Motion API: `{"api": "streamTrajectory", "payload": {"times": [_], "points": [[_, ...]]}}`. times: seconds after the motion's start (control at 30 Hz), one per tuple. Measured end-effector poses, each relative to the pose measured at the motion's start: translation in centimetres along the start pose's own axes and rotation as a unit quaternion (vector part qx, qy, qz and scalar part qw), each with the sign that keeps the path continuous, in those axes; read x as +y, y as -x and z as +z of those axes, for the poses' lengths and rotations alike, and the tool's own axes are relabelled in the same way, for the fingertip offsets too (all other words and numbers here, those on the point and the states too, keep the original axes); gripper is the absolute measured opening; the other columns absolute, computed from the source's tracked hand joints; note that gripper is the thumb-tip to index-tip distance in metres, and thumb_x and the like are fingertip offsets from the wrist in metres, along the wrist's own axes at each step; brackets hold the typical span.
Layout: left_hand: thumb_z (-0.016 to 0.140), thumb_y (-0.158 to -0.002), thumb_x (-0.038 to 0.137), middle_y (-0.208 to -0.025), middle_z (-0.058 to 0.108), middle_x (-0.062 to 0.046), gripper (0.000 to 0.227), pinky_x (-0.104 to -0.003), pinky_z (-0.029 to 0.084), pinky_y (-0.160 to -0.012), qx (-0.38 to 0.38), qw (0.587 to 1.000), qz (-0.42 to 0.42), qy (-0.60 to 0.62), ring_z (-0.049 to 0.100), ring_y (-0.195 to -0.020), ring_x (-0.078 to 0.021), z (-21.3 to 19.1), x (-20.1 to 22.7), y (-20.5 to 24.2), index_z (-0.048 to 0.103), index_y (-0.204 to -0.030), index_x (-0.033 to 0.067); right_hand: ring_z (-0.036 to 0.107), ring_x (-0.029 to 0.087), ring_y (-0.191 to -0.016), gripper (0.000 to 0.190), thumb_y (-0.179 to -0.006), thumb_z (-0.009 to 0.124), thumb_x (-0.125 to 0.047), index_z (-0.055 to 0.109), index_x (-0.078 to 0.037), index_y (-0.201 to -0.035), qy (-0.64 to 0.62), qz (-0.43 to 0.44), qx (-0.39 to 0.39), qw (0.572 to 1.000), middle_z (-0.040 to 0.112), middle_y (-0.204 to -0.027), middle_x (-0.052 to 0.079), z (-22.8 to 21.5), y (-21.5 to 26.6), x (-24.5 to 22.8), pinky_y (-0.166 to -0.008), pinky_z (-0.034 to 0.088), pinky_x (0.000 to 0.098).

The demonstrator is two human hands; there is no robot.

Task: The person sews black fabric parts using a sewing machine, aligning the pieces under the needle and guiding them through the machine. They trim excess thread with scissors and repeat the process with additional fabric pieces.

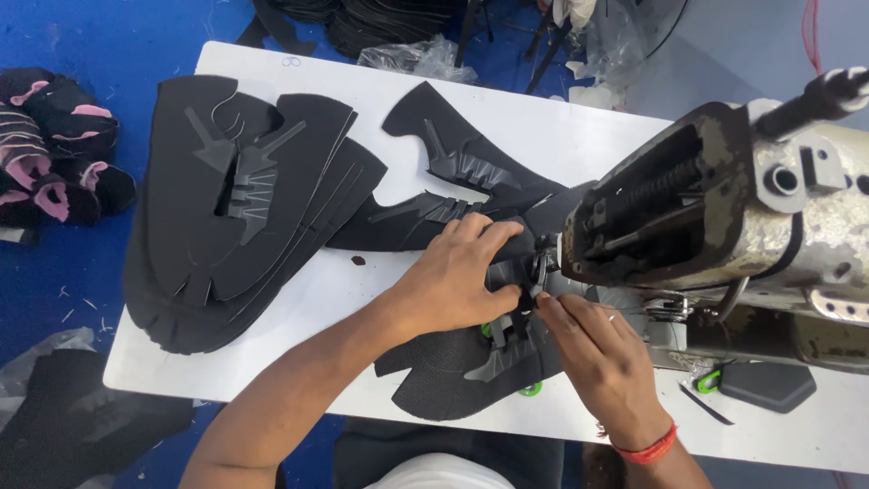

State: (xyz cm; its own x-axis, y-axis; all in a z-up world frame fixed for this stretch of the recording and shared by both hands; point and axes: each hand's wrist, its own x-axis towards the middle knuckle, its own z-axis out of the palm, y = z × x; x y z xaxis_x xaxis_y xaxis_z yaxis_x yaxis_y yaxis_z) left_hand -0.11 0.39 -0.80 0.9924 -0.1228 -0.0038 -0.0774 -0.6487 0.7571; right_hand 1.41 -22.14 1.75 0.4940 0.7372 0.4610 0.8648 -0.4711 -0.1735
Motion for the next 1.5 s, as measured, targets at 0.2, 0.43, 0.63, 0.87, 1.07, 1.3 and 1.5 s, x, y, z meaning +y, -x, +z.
{"api": "streamTrajectory", "payload": {"times": [0.2,0.43,0.63,0.87,1.07,1.3,1.5], "points": [[0.073,-0.083,0.034,-0.126,0.054,-0.020,0.074,-0.050,0.047,-0.100,0.012,1.000,0.010,0.012,0.056,-0.114,-0.0393,0.2,-0.2,0.1,0.049,-0.146,0.0058,0.068,0.022,-0.084,0.034,-0.081,0.080,0.002,0.072,-0.002,-0.113,0.010,-0.039,0.052,0.998,0.067,-0.101,0.006,0.9,0.0,0.6,-0.074,0.055,0.0351],[0.077,-0.082,0.056,-0.123,0.057,-0.019,0.077,-0.052,0.046,-0.099,0.026,1.000,-0.003,-0.009,0.056,-0.117,-0.0382,0.5,0.1,-0.2,0.056,-0.139,0.0081,0.067,0.020,-0.081,0.031,-0.081,0.078,0.001,0.072,0.000,-0.111,0.034,-0.073,0.057,0.995,0.065,-0.100,0.007,1.1,0.1,1.1,-0.069,0.053,0.0341],[0.076,-0.084,0.058,-0.122,0.058,-0.017,0.077,-0.049,0.048,-0.098,0.031,0.999,-0.003,-0.006,0.059,-0.115,-0.0337,1.1,-0.1,-0.4,0.056,-0.139,0.0078,0.067,0.021,-0.083,0.031,-0.081,0.076,0.001,0.073,-0.002,-0.111,0.021,-0.063,0.047,0.997,0.066,-0.102,0.006,0.8,0.1,1.0,-0.072,0.053,0.0342],[0.078,-0.081,0.051,-0.121,0.057,-0.016,0.076,-0.048,0.048,-0.097,0.006,0.999,-0.048,-0.016,0.057,-0.116,-0.0337,0.4,1.0,-0.5,0.054,-0.139,0.0093,0.070,0.023,-0.095,0.036,-0.075,0.076,0.001,0.075,-0.009,-0.110,-0.028,0.011,0.024,0.999,0.069,-0.108,0.005,0.0,0.8,0.8,-0.082,0.055,0.0356],[0.082,-0.077,0.052,-0.124,0.055,-0.016,0.082,-0.049,0.048,-0.096,-0.005,0.998,-0.056,-0.029,0.054,-0.118,-0.0351,0.4,1.2,-0.6,0.053,-0.140,0.0092,0.073,0.016,-0.096,0.035,-0.084,0.079,-0.002,0.074,-0.006,-0.119,-0.187,0.176,0.034,0.966,0.070,-0.118,0.009,1.0,2.6,1.9,-0.077,0.058,0.0277],[0.084,-0.072,0.052,-0.122,0.056,-0.015,0.088,-0.048,0.047,-0.098,-0.020,0.996,-0.072,-0.039,0.053,-0.114,-0.0331,0.0,1.8,-0.5,0.052,-0.142,0.0080,0.072,0.017,-0.097,0.038,-0.082,0.080,0.001,0.075,-0.004,-0.119,-0.205,0.173,0.063,0.961,0.074,-0.113,0.011,1.9,2.4,2.1,-0.078,0.057,0.0286],[0.085,-0.074,0.053,-0.124,0.053,-0.017,0.091,-0.048,0.046,-0.097,0.019,0.998,-0.046,-0.049,0.052,-0.114,-0.0341,0.9,1.2,-0.2,0.050,-0.143,0.0048,0.071,0.018,-0.102,0.038,-0.081,0.080,0.002,0.075,-0.004,-0.118,-0.227,0.179,0.060,0.955,0.075,-0.110,0.010,2.4,2.9,2.8,-0.083,0.058,0.0279]]}}
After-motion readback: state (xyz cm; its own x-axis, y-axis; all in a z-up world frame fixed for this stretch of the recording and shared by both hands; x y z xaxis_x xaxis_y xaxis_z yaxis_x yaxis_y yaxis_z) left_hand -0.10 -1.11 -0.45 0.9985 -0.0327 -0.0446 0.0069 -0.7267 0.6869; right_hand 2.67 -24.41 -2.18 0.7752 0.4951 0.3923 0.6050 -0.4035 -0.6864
